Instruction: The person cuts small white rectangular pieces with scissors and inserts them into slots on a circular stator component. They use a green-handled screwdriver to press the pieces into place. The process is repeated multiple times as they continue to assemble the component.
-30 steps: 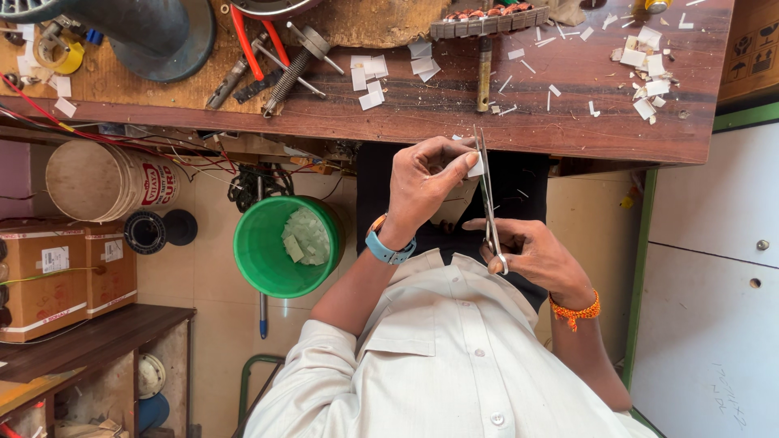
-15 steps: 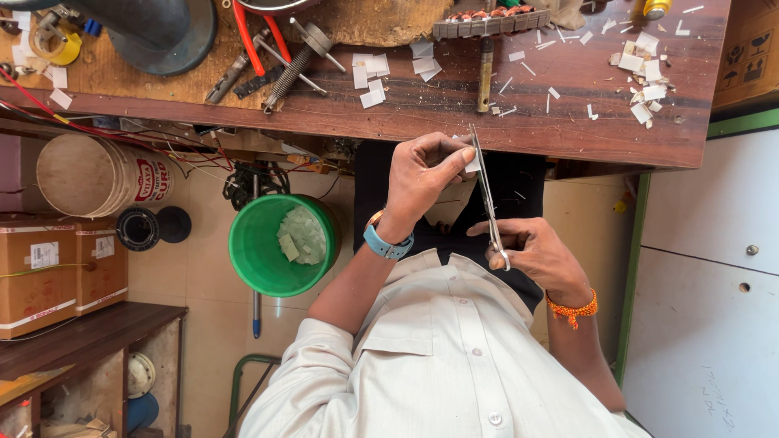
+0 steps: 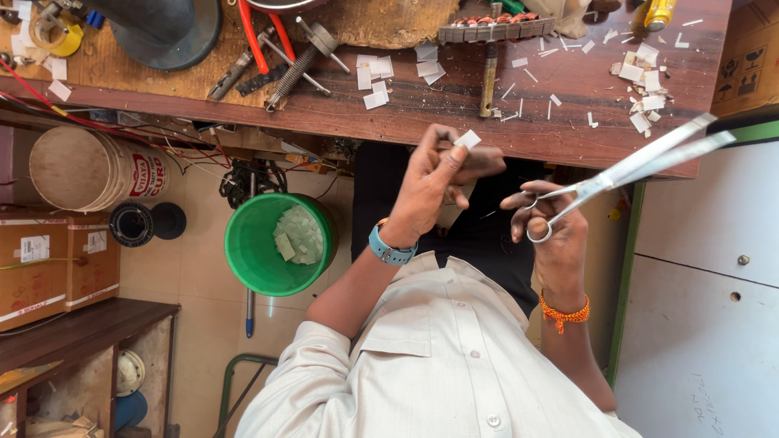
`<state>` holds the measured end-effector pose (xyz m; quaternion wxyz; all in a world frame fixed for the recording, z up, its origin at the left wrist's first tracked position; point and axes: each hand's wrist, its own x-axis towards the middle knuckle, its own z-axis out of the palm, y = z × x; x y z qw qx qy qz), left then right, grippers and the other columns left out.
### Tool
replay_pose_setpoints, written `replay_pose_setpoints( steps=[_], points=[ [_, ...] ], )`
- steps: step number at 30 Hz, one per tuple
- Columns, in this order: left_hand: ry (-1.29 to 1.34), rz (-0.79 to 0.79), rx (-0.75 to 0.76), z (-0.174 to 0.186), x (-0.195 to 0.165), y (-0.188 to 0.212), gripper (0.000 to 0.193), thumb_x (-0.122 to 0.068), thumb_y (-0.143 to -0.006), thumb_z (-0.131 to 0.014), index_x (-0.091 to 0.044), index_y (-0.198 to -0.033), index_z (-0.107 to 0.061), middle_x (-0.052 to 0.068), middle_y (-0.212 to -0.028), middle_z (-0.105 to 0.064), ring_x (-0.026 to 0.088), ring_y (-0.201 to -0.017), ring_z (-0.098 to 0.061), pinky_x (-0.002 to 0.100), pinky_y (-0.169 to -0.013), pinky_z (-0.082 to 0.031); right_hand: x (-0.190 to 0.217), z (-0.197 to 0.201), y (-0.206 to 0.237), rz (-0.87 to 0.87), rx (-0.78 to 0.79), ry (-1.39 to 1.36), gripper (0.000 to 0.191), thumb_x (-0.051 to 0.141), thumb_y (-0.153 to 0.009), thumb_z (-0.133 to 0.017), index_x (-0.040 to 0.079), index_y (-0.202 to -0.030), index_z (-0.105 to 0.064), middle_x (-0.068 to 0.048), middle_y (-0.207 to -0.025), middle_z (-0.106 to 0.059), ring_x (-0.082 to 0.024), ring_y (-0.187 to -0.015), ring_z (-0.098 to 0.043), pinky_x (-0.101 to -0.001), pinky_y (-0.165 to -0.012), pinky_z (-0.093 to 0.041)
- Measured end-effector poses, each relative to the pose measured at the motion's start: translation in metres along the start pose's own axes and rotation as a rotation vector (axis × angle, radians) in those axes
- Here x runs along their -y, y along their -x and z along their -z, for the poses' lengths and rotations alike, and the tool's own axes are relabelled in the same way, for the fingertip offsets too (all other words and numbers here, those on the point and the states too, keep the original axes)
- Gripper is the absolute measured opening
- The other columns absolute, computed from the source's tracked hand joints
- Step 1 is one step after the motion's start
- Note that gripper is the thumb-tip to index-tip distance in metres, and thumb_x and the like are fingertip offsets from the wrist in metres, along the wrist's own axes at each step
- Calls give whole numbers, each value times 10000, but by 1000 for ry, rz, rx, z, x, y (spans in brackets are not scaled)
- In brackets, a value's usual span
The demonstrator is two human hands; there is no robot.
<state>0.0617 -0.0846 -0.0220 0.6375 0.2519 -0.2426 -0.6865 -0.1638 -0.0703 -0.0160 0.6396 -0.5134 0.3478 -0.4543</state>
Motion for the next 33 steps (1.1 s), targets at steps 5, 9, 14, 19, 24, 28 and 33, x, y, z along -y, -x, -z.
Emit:
replay_pose_setpoints(
  steps=[5,9,14,19,24,28,33],
  points=[
    [-234,-87,-72,0,10,3,174,-154,-1044,-646,-54,-1132,-534,119,-1141,-722,180,-1035,-733,234,-655,-601,3,-2,-2,-137,27,211,527,310,-942,-770,2,-1331,-593,-122,-1129,-727,-98,-869,-675,-233,-762,-575],
    [-349,-249,-138,6,9,3,406,-59,-1008,-721,-13,-1392,-596,83,-1038,-697,148,-994,-698,254,-865,-599,-1,3,-1,-345,162,305,542,243,-855,-813,25,-1318,-636,-76,-1009,-730,-103,-895,-678,-256,-786,-569],
    [-427,-283,-96,1,1,3,181,-52,-991,-729,41,-1146,-736,122,-1181,-690,170,-1024,-743,291,-910,-654,-1,8,3,-435,378,384,607,191,-695,-895,27,-1242,-689,-35,-871,-699,-103,-813,-649,-277,-733,-559],
    [-468,-196,-120,-7,-3,3,191,-55,-959,-726,62,-1110,-733,194,-1267,-700,201,-963,-768,285,-850,-662,-2,8,3,-477,369,575,489,211,-686,-894,36,-1122,-759,-15,-771,-708,-97,-699,-646,-265,-661,-556],
    [-567,-144,-144,-3,-6,5,189,-82,-939,-734,48,-1075,-755,184,-1191,-751,186,-927,-781,246,-749,-638,-7,11,7,-513,324,503,439,205,-685,-898,24,-1063,-768,-14,-763,-705,-89,-689,-646,-249,-636,-551],
    [-503,-146,-116,2,-7,4,183,-101,-969,-735,45,-1076,-763,181,-1057,-772,160,-1107,-725,239,-775,-634,-8,12,11,-542,303,642,302,161,-735,-860,2,-985,-802,-60,-748,-744,-107,-667,-665,-262,-603,-543],
    [-386,-98,-124,5,-10,4,202,-129,-1018,-665,23,-1150,-683,146,-1227,-738,207,-989,-761,229,-686,-618,13,24,11,-515,231,602,301,27,-789,-734,11,-1088,-763,-66,-790,-765,-140,-712,-726,-291,-654,-597]
  ],
)
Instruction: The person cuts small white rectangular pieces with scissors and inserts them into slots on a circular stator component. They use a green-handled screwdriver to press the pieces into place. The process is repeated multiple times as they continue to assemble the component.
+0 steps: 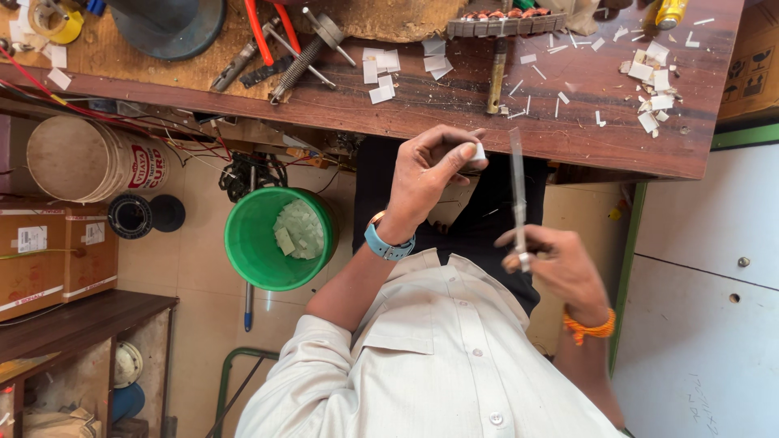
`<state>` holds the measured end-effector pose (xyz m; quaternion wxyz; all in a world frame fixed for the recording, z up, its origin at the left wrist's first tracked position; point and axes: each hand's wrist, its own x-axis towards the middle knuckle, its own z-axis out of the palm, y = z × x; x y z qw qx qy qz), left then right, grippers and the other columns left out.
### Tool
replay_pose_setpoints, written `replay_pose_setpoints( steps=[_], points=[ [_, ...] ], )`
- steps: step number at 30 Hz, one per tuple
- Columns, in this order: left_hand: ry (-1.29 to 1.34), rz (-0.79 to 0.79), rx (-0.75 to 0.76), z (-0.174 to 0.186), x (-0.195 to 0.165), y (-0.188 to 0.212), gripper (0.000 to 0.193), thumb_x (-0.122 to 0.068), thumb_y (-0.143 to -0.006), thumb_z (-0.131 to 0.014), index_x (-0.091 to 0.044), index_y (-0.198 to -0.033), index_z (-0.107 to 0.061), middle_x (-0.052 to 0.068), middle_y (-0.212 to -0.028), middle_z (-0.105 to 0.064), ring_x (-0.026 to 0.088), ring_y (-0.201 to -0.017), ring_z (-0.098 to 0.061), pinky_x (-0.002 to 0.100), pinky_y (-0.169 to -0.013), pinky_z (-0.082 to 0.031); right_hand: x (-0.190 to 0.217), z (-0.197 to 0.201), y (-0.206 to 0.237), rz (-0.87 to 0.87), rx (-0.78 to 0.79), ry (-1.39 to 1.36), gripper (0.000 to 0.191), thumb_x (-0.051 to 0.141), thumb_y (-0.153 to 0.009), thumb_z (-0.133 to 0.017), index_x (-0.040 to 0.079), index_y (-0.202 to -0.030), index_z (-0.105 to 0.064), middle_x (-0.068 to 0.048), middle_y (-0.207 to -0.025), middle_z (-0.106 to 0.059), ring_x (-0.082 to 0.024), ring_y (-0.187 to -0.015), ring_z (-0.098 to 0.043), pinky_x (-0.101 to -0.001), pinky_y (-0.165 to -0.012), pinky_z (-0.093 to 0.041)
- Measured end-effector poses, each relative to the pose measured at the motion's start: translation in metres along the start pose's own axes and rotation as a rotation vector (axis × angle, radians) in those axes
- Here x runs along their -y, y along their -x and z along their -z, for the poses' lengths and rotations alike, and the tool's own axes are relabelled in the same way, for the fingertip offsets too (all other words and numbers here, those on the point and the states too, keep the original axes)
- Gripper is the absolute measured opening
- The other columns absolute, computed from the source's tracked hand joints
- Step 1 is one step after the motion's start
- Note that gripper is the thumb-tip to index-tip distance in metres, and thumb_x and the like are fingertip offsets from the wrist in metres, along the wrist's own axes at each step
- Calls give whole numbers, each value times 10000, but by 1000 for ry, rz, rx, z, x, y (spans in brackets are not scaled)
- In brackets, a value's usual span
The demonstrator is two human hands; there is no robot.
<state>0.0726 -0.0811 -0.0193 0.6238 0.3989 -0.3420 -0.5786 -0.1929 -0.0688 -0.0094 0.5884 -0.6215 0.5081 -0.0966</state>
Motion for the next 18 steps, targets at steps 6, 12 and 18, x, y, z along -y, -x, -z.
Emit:
replay_pose_setpoints(
  steps=[6,12,18],
  points=[
    [312,174,171,10,1,6,168,-238,-1063,-519,-131,-1163,-436,159,-1115,-748,208,-954,-803,197,-454,-541,20,55,5,0,-326,-10,405,-7,-923,-673,22,-1327,-673,-102,-972,-771,-152,-925,-737,-290,-864,-585],
    [176,127,116,23,5,17,151,-152,-1016,-668,-62,-1100,-581,83,-1032,-707,158,-723,-738,208,-485,-517,50,92,-15,76,-418,307,651,69,-823,-797,101,-1444,-603,-80,-998,-762,-118,-912,-715,-280,-797,-562],
    [138,76,45,28,6,20,266,-135,-961,-731,-57,-1202,-648,14,-987,-681,68,-748,-661,186,-589,-484,52,102,-65,173,-540,578,303,70,-874,-925,-31,-1055,-703,-146,-928,-763,-202,-811,-717,-341,-690,-542]
  ],
)
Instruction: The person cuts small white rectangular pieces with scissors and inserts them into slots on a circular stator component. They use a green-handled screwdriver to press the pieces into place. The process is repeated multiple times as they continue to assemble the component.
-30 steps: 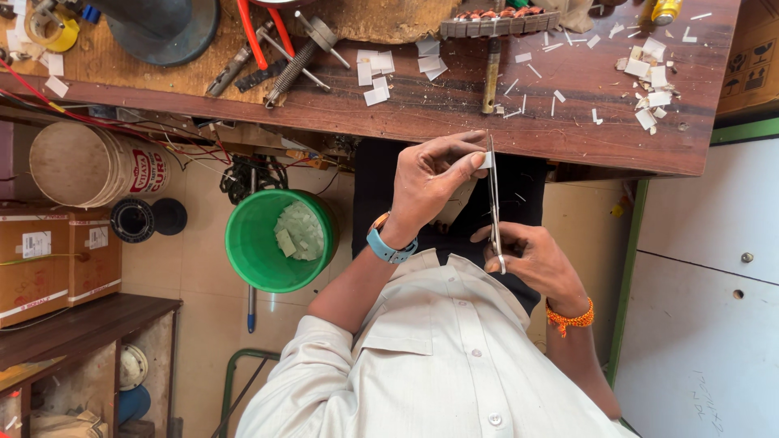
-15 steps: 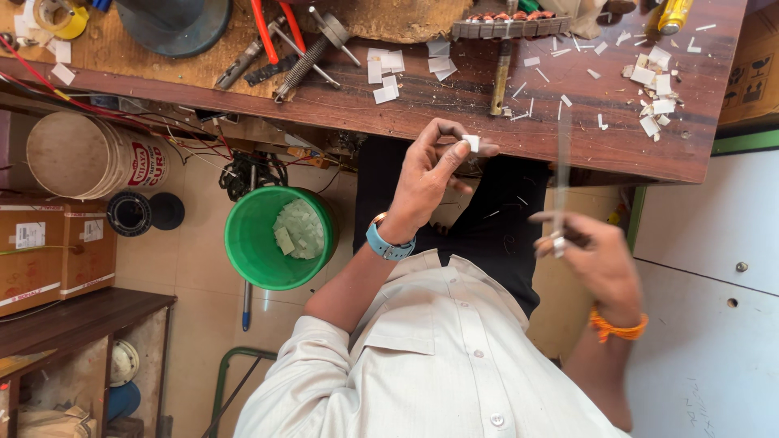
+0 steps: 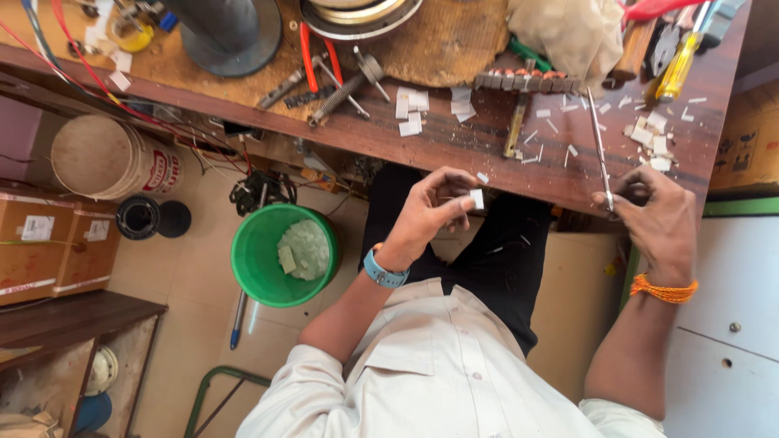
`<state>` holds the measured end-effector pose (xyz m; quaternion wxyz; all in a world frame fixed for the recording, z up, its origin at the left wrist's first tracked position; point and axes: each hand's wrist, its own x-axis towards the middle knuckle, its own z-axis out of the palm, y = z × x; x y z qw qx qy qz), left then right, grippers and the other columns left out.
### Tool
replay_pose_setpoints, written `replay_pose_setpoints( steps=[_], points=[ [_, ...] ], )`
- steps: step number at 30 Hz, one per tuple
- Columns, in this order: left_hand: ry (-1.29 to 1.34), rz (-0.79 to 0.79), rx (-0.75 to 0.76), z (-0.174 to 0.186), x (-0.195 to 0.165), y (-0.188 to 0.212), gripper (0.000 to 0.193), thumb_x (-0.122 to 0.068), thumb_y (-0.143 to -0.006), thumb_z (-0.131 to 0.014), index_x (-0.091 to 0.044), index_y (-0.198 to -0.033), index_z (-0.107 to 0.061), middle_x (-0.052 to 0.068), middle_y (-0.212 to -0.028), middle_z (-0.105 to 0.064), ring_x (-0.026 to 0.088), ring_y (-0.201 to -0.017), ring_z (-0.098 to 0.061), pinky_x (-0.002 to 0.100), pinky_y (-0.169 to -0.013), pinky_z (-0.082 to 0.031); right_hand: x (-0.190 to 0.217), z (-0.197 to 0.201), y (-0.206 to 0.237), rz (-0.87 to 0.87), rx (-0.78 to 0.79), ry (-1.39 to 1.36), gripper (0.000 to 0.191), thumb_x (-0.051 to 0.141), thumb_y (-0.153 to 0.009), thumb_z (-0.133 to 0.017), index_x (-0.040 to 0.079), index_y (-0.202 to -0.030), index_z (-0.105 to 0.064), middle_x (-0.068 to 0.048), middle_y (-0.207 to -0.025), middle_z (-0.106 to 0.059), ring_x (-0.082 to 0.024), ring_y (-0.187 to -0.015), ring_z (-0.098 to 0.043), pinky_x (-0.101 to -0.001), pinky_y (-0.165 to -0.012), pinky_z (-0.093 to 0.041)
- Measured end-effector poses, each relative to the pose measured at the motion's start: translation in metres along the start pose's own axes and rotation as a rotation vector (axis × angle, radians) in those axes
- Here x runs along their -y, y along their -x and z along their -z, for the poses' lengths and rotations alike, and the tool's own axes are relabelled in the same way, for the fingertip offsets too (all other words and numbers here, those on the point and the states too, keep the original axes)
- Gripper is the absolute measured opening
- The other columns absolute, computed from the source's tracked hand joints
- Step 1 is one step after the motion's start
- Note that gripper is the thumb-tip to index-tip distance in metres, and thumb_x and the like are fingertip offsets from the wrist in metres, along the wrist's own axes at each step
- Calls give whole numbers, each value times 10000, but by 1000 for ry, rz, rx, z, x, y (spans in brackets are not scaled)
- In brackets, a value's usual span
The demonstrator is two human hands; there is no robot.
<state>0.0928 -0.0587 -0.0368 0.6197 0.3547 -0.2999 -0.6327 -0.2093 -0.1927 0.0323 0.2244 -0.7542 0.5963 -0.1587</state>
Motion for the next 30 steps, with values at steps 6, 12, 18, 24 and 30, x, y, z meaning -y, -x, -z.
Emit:
replay_pose_setpoints(
  steps=[6,12,18,24,30],
  points=[
    [-86,-39,148,-5,-8,-1,196,-92,-1047,-715,44,-1186,-697,125,-1112,-738,134,-1020,-702,259,-898,-574,-9,-20,0,12,-250,-770,634,-85,-956,-731,31,-1521,-469,-113,-1034,-703,-208,-937,-737,-328,-816,-654],
    [354,117,214,-17,-17,-16,102,-166,-1014,-623,-85,-1044,-569,118,-983,-737,152,-772,-712,207,-613,-563,-11,-30,14,-11,-231,-944,776,-137,-888,-623,78,-1588,-365,-7,-1397,-558,-183,-904,-717,-329,-667,-623],
    [281,29,69,-23,-11,-24,157,-99,-1070,-658,-15,-1200,-629,17,-932,-652,61,-744,-598,187,-647,-514,-12,-39,29,-46,-192,-1026,780,-78,-958,-602,158,-1655,-343,-68,-1000,-631,-106,-632,-587,-263,-559,-559],
    [-69,-143,9,-34,-13,-25,169,-77,-1023,-683,-6,-1175,-696,34,-953,-733,82,-870,-675,220,-750,-520,19,-52,54,-195,31,-1047,564,-51,-905,-643,61,-1447,-533,-62,-946,-687,-64,-600,-550,-229,-494,-509],
    [-101,-163,2,-46,-20,-29,163,-110,-1024,-695,2,-1142,-716,51,-957,-757,102,-894,-723,222,-736,-562,33,-59,73,-205,369,-1026,534,72,-797,-796,12,-1301,-632,-42,-844,-648,-70,-625,-564,-221,-460,-445]
  ],
)
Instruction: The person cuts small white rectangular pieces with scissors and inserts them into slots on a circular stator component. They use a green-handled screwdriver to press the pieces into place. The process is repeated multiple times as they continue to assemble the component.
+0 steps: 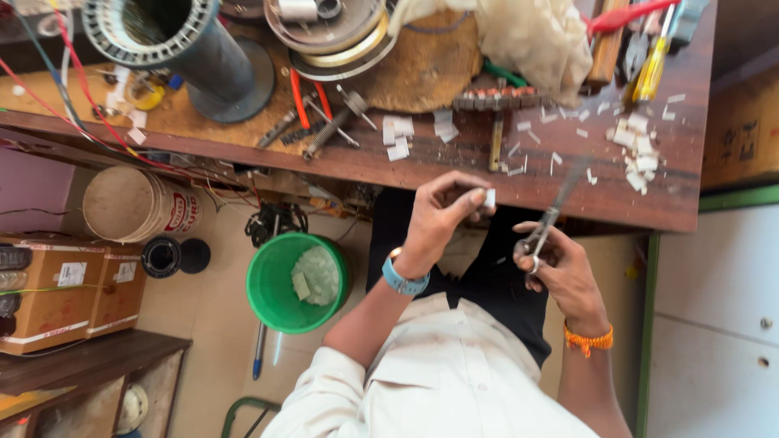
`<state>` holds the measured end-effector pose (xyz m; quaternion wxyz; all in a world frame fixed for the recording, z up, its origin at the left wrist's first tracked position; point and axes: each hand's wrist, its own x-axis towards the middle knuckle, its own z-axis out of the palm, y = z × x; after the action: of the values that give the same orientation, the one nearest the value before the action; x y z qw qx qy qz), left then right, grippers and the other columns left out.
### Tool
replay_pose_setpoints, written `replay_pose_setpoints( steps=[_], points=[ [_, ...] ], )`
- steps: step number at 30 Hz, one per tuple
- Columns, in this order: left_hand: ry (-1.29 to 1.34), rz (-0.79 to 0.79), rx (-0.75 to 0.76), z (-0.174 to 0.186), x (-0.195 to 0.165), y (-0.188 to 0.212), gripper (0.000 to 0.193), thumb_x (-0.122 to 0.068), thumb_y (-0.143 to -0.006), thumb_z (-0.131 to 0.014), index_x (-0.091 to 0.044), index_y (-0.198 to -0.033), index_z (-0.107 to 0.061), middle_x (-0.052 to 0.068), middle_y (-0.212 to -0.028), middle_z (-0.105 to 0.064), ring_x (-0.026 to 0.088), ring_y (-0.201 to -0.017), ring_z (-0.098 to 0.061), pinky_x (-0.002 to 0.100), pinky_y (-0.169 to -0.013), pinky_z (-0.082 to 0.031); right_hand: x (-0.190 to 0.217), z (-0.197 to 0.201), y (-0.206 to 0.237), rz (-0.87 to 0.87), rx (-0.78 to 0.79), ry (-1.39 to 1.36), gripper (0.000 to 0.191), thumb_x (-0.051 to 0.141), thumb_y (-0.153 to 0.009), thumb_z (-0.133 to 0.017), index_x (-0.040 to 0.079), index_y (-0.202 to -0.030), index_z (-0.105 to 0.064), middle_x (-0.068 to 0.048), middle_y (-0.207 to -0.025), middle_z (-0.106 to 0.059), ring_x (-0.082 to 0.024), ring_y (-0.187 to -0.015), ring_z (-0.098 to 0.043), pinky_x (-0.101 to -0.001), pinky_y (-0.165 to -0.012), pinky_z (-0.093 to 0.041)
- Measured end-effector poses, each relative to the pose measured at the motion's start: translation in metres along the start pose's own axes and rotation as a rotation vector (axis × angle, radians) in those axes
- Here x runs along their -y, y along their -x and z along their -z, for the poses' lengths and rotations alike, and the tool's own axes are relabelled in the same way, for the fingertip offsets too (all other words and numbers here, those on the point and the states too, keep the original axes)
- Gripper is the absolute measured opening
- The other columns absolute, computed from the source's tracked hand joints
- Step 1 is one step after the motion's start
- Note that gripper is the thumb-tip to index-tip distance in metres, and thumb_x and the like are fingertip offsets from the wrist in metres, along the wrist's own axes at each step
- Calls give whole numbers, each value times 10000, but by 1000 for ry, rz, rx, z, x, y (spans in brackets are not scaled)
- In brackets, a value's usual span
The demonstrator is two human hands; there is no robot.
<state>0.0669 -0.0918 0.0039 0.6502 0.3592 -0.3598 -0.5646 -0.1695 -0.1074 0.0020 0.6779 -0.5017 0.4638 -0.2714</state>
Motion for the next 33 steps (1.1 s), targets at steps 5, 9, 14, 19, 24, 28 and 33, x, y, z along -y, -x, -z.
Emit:
replay_pose_setpoints(
  steps=[5,9,14,19,24,28,33],
  points=[
    [-38,50,3,-9,-2,2,209,-121,-986,-696,-25,-1170,-718,61,-968,-780,123,-922,-764,205,-641,-581,-11,-1,11,-54,234,108,708,180,-638,-901,27,-1293,-680,0,-854,-633,-65,-642,-538,-225,-511,-436],
    [-130,-13,-35,-13,2,6,151,-123,-1014,-702,-9,-1105,-743,58,-948,-780,116,-888,-759,206,-662,-591,-17,-7,11,-9,305,101,736,187,-632,-920,24,-1306,-675,9,-858,-646,-53,-730,-573,-227,-623,-490],
    [-173,28,-8,-10,9,3,155,-132,-1008,-713,-3,-1086,-749,44,-932,-769,110,-861,-759,207,-666,-598,-13,-8,8,-55,288,131,743,171,-634,-908,33,-1323,-666,16,-805,-615,-53,-691,-543,-228,-590,-440],
    [-180,28,-5,-7,10,4,163,-147,-995,-710,-7,-1071,-746,39,-930,-770,100,-859,-764,204,-643,-605,-8,-5,10,-45,278,202,737,124,-620,-898,31,-1320,-686,26,-767,-597,-51,-660,-525,-227,-564,-416],
    [-205,48,1,-8,8,6,141,-133,-988,-719,-3,-1036,-744,49,-907,-774,99,-838,-764,203,-617,-602,-8,-4,14,-32,244,247,712,91,-626,-892,27,-1308,-697,26,-722,-580,-50,-639,-508,-228,-554,-406],
    [-223,51,4,-8,8,6,143,-134,-986,-717,-2,-1031,-748,54,-875,-776,93,-806,-757,211,-602,-609,-12,-1,15,-34,227,257,670,91,-643,-869,21,-1291,-713,29,-717,-578,-48,-642,-499,-224,-563,-401],
    [-185,96,12,-6,13,3,141,-138,-981,-711,-6,-1013,-748,77,-865,-774,100,-790,-763,221,-588,-617,-19,4,17,-4,226,244,595,112,-680,-872,6,-1248,-728,18,-721,-623,-62,-661,-563,-218,-578,-439]
  ],
)
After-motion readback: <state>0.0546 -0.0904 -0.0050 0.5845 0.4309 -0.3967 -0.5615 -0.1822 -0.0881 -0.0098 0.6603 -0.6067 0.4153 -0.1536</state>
